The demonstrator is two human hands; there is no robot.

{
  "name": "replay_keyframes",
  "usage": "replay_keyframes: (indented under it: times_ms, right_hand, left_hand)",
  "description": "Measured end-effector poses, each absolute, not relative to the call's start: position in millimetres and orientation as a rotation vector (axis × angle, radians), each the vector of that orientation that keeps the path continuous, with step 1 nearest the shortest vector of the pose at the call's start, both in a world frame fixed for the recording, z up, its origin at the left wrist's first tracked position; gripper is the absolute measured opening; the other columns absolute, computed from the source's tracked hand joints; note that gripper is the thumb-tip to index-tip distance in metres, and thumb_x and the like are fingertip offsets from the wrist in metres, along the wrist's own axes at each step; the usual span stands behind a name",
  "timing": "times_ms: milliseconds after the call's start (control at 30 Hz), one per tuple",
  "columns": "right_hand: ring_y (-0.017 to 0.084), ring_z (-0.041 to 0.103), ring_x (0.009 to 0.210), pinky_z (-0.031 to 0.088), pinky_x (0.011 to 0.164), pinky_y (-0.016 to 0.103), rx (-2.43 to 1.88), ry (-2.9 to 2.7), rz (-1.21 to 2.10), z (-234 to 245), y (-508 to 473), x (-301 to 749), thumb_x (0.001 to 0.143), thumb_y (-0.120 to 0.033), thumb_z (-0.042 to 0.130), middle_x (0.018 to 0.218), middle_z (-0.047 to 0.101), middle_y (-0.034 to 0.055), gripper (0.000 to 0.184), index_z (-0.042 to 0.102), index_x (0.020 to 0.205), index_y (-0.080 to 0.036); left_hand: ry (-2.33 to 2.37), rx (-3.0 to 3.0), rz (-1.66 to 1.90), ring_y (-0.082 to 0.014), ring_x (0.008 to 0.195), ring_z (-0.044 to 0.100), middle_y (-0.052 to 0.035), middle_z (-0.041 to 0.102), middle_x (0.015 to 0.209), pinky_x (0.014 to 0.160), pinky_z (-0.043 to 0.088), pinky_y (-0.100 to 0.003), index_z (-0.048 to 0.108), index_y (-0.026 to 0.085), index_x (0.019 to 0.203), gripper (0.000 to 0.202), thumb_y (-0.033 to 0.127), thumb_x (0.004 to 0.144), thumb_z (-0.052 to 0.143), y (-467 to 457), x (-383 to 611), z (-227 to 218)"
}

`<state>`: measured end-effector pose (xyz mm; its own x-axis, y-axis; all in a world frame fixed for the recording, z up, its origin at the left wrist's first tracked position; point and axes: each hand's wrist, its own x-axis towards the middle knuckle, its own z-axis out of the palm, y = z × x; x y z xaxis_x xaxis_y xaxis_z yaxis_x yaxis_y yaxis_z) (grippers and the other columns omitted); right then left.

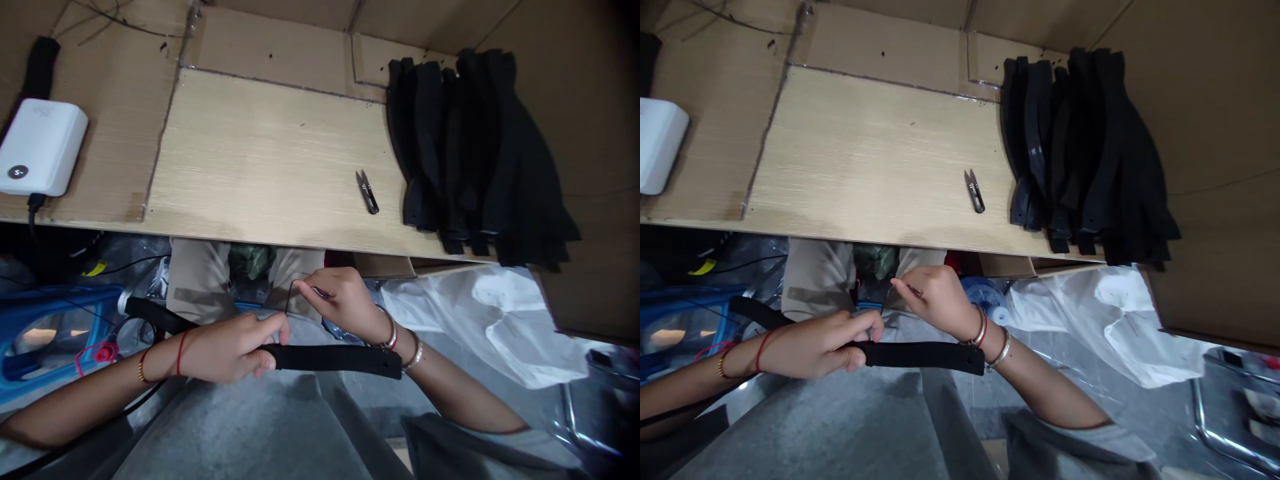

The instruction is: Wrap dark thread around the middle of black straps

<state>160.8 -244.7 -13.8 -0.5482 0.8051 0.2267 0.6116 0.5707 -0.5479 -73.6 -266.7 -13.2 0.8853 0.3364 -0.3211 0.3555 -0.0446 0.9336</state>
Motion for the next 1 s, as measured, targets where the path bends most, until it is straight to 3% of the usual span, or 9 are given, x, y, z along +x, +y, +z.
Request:
replay_keyframes:
  times_ms: [267,500,733,1000]
  right_hand:
    - [0.008,0.043,0.049,0.029,0.051,0.023,-1.183,-2.283,0.692,-17,-244,164,0.097,-0.026,0.055,0.052,0.050,-0.0027,0.037,0.062,0.062,-0.014]
    - [0.008,0.042,0.048,0.028,0.052,0.024,-1.196,-2.325,0.690,-15,-241,166,0.098,-0.027,0.052,0.051,0.049,-0.0029,0.042,0.058,0.059,-0.015]
    - [0.010,0.047,0.052,0.028,0.056,0.026,-1.177,-2.563,0.664,-8,-232,170,0.099,-0.028,0.049,0.055,0.053,-0.0006,0.043,0.058,0.059,-0.015]
    - [0.012,0.044,0.050,0.018,0.054,0.031,-1.132,-2.795,0.431,-11,-227,157,0.097,-0.024,0.049,0.058,0.060,0.0040,0.038,0.064,0.064,-0.012]
  left_hand:
    - [0.544,1.658,-0.007,-0.0112,0.061,0.051,0.0078,0.057,0.065,0.060,0.034,-0.024,0.041,0.023,0.097,0.013,0.015,0.091,0.049,-264,-71,-8]
    - [0.549,1.647,0.005,-0.0117,0.063,0.052,0.0070,0.056,0.065,0.062,0.037,-0.025,0.037,0.023,0.094,0.013,0.017,0.091,0.048,-264,-68,-7]
    - [0.615,1.471,-0.046,-0.0099,0.052,0.040,0.0104,0.047,0.062,0.051,0.032,-0.023,0.024,0.025,0.095,0.029,0.012,0.084,0.047,-268,-60,-19]
    - [0.595,1.421,-0.025,-0.0103,0.052,0.042,0.0107,0.044,0.059,0.048,0.032,-0.022,0.021,0.026,0.091,0.027,0.015,0.084,0.045,-273,-46,-36]
